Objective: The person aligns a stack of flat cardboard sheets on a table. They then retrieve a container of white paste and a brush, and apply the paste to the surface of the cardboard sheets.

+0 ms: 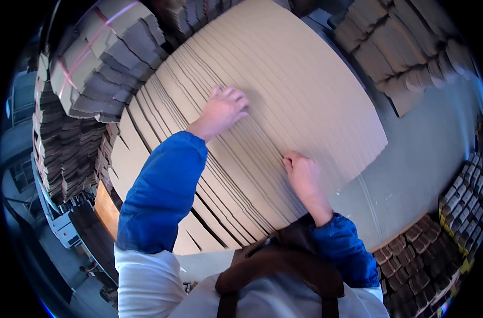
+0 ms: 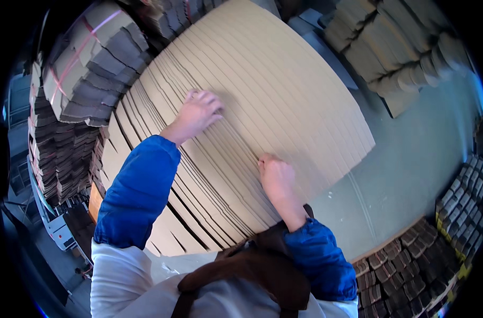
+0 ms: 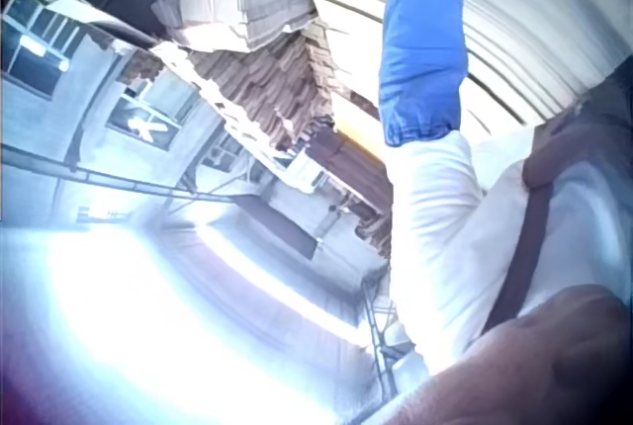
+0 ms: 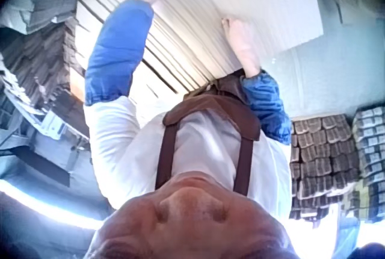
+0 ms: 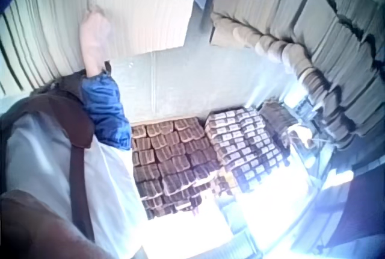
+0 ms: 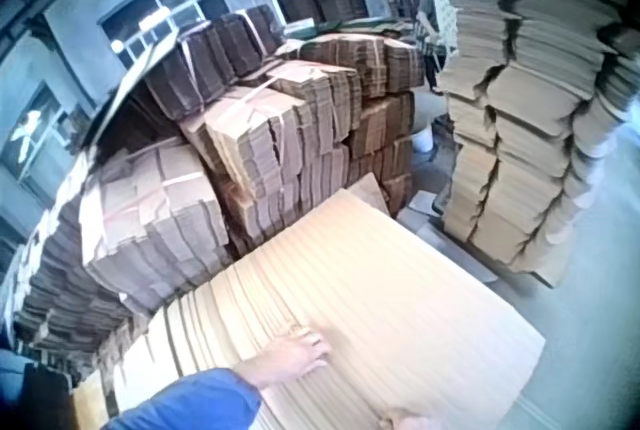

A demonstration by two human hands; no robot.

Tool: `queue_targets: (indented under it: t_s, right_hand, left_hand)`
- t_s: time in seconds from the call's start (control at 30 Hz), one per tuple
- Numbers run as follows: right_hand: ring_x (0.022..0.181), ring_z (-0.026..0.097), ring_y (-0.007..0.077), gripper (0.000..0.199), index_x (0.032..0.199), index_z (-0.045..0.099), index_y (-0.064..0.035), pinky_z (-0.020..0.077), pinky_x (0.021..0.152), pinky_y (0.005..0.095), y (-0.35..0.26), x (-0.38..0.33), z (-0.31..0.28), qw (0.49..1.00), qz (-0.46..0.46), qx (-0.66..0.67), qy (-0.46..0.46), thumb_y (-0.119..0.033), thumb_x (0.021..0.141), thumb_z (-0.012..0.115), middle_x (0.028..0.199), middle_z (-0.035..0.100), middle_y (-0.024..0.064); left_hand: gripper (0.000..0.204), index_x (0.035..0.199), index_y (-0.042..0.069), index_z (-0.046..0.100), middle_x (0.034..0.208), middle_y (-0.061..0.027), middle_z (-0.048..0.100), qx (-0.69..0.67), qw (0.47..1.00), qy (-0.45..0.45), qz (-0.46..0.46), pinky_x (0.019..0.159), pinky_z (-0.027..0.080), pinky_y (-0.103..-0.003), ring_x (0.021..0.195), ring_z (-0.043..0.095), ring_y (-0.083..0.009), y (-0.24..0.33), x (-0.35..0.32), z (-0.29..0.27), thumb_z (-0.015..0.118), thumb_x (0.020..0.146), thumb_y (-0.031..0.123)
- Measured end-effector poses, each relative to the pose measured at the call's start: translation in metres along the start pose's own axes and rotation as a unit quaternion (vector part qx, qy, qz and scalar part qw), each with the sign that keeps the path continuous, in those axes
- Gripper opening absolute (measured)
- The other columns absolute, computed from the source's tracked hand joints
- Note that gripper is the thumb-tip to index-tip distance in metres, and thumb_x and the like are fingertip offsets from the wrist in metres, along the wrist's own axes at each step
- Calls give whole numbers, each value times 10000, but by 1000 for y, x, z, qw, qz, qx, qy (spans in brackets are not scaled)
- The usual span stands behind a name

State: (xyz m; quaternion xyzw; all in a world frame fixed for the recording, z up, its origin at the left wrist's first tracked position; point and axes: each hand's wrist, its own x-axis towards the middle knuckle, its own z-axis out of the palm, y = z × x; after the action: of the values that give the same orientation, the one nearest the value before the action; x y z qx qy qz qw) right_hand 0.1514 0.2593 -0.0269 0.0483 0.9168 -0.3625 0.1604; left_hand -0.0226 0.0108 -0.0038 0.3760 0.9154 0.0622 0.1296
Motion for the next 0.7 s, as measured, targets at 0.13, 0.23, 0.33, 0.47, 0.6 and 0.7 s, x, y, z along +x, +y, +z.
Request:
queue_targets:
  t_s: [0.13, 0.23, 0.33, 0.47, 0.6, 0.7]
  right_hand:
    - [797, 684, 375, 119, 887, 699, -97, 545, 711, 479, -8, 9, 5, 999, -33, 27, -16, -212, 899, 669, 887, 700, 153]
    - [844, 660, 366, 116, 867, 696, -77, 535, 741, 473, -9, 15, 6, 998, -58, 15, -19, -190, 884, 679, 902, 660, 150]
    - [878, 621, 352, 91, 845, 696, -72, 512, 767, 471, -6, 9, 12, 997, -73, 9, 9, -161, 865, 693, 901, 613, 138]
    - [915, 584, 335, 44, 838, 695, -83, 474, 795, 473, -4, 5, 21, 996, -73, 46, 32, -125, 846, 706, 905, 592, 119]
    - [934, 575, 332, 31, 841, 684, -88, 445, 792, 479, 0, 4, 22, 995, -69, 62, 35, -113, 846, 700, 917, 584, 111]
    - [940, 569, 330, 30, 849, 676, -90, 435, 784, 481, -2, 3, 20, 996, -64, 55, 33, -110, 847, 698, 928, 577, 109]
  left_hand:
    - [207, 1025, 191, 684, 1021, 21, 620, -14, 988, -149, 44, 1102, 298, -493, 1159, 516, -192, -21, 21, -27, 710, 883, 340]
    - [141, 919, 198, 699, 969, 35, 604, -40, 978, -194, 62, 1089, 284, -507, 1124, 512, -189, -31, 29, -31, 726, 872, 328]
    - [145, 853, 196, 702, 944, 43, 596, -85, 969, -222, 73, 1072, 275, -508, 1102, 510, -188, -34, 36, -30, 729, 867, 337]
    - [156, 816, 202, 703, 920, 48, 588, -129, 962, -228, 77, 1038, 280, -480, 1080, 507, -188, -42, 38, -22, 745, 849, 348]
    - [146, 796, 208, 700, 907, 51, 585, -144, 963, -216, 76, 1014, 286, -458, 1062, 503, -191, -42, 42, -16, 756, 834, 338]
    - [146, 792, 202, 698, 901, 49, 583, -150, 963, -211, 73, 1017, 286, -451, 1056, 502, -194, -43, 42, -13, 757, 831, 330]
